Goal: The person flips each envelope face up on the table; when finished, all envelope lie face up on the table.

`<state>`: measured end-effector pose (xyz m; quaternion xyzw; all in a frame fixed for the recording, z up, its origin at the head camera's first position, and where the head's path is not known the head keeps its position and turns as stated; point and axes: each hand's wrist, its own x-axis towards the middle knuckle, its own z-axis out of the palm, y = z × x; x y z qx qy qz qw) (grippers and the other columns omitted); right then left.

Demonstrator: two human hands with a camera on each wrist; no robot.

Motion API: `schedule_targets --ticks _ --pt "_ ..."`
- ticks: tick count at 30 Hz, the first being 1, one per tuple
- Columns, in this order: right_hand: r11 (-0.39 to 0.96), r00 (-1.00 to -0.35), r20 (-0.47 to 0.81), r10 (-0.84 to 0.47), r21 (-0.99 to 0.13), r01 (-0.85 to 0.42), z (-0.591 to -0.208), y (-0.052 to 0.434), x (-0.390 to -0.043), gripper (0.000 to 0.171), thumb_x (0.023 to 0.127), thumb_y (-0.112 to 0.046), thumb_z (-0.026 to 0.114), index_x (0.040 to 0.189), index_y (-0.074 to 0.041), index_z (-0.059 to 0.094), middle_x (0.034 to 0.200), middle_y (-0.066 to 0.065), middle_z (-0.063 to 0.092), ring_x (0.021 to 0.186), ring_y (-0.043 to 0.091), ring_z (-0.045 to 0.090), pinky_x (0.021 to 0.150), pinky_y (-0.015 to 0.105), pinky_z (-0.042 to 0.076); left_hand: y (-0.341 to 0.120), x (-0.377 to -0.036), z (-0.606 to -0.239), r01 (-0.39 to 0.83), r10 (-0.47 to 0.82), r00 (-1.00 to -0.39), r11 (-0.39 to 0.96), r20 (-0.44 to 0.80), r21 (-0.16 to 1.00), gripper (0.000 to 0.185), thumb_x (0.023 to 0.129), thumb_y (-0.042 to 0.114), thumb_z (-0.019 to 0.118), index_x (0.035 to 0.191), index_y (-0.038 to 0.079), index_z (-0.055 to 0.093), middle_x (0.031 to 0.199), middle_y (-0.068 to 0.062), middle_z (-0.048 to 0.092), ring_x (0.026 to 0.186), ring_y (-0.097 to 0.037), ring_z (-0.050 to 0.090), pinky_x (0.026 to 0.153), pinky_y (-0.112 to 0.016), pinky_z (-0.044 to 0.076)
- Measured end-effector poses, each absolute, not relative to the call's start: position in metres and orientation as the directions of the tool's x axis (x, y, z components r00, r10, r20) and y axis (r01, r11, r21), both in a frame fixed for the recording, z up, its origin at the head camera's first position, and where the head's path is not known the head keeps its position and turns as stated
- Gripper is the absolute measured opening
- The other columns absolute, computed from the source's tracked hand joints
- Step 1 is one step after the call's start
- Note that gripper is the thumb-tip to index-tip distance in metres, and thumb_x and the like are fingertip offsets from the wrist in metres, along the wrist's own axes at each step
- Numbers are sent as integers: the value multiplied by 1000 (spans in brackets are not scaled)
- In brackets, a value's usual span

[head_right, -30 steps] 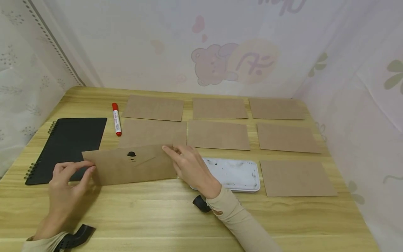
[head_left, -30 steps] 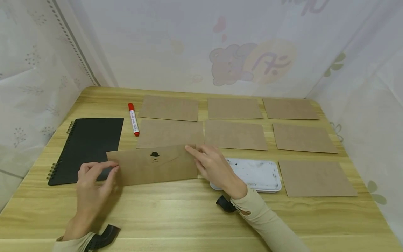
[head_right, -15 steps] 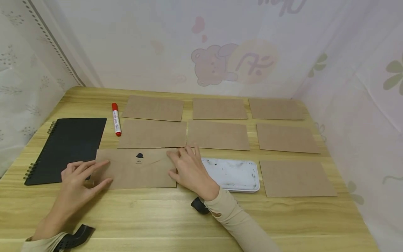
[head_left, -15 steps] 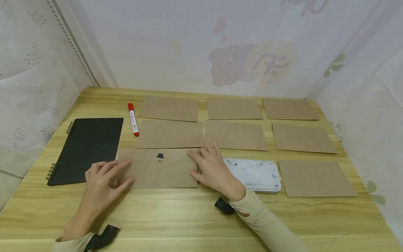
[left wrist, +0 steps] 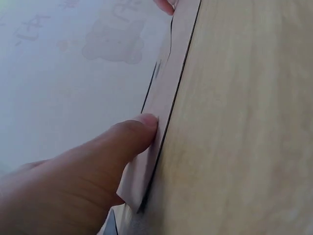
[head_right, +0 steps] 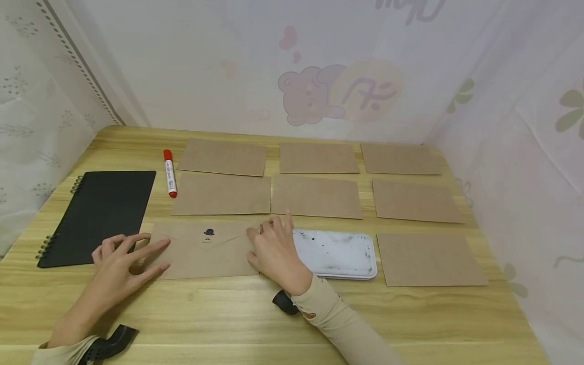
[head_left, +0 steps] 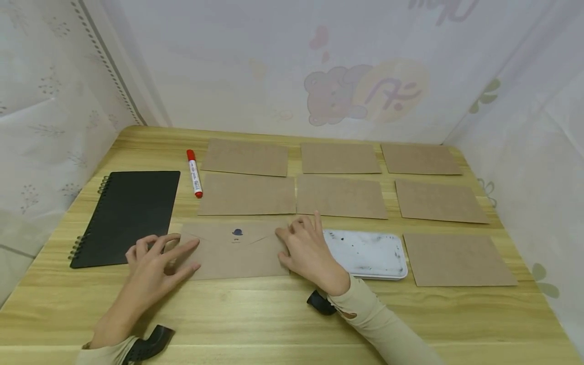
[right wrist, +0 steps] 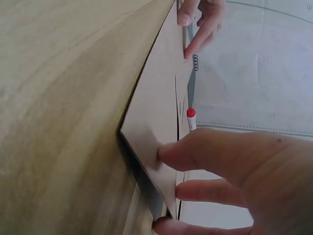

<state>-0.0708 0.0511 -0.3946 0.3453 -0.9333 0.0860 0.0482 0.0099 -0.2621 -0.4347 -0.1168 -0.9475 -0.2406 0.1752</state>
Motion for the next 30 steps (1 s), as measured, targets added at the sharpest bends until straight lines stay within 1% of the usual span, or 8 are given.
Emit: schedule_targets --ticks 3,7,10,15,19,24,27,30 --pt "745 -749 157 -643 -99 -660 -396 51 -69 34 75 -27 70 107 -18 68 88 5 56 96 28 46 93 53 30 -261 9 -434 301 140 -918 856 371 421 44 71 33 79 111 18 70 134 -19 42 104 -47 28 78 -60 14" --pt "732 -735 148 -661 -88 -676 -395 52 -70 32 76 -30 70 105 -16 68 86 4 49 91 27 42 85 47 31 -260 7 -433 293 137 -924 854 357 430 42 70 29 80 109 15 71 144 -16 32 104 -47 28 76 -58 15" --pt "725 -737 122 -665 -135 -676 -391 54 -73 38 81 -39 67 110 -14 66 93 6 51 94 28 43 88 48 32 -260 6 -432 295 130 -921 849 367 439 43 73 34 78 111 15 69 144 -17 33 103 -46 29 77 -59 15" --pt "714 -763 146 -630 -279 -642 -377 69 -89 46 89 -42 59 118 -7 62 113 11 54 101 27 46 85 42 38 -267 -1 -409 345 95 -862 829 497 440 57 84 55 59 111 5 67 137 -22 41 99 -50 30 77 -64 13" --pt "718 -795 133 -592 -360 -596 -364 81 -105 40 91 -32 60 118 -3 60 121 13 51 111 28 44 89 44 39 -278 -14 -374 367 91 -835 827 543 426 52 87 48 59 106 1 67 131 -22 47 105 -50 30 80 -66 12" --pt "707 -775 110 -622 -345 -617 -353 86 -122 38 90 -28 62 119 -3 59 124 13 53 115 31 45 95 46 36 -277 -39 -343 320 124 -889 857 441 404 35 83 25 71 109 2 66 129 -22 48 115 -47 27 86 -69 12" --pt "683 -752 119 -649 -344 -644 -348 85 -131 38 90 -27 63 119 -2 60 122 14 55 114 30 47 95 44 37 -272 -55 -332 258 132 -938 885 322 387 39 81 18 73 114 2 63 130 -24 45 119 -48 24 84 -70 15" --pt "675 -745 102 -659 -358 -645 -341 83 -138 39 89 -26 64 119 -2 60 120 13 55 115 29 47 96 42 37 -268 -70 -327 222 145 -965 896 220 384 44 82 22 72 120 2 60 132 -25 43 121 -49 23 83 -71 17"
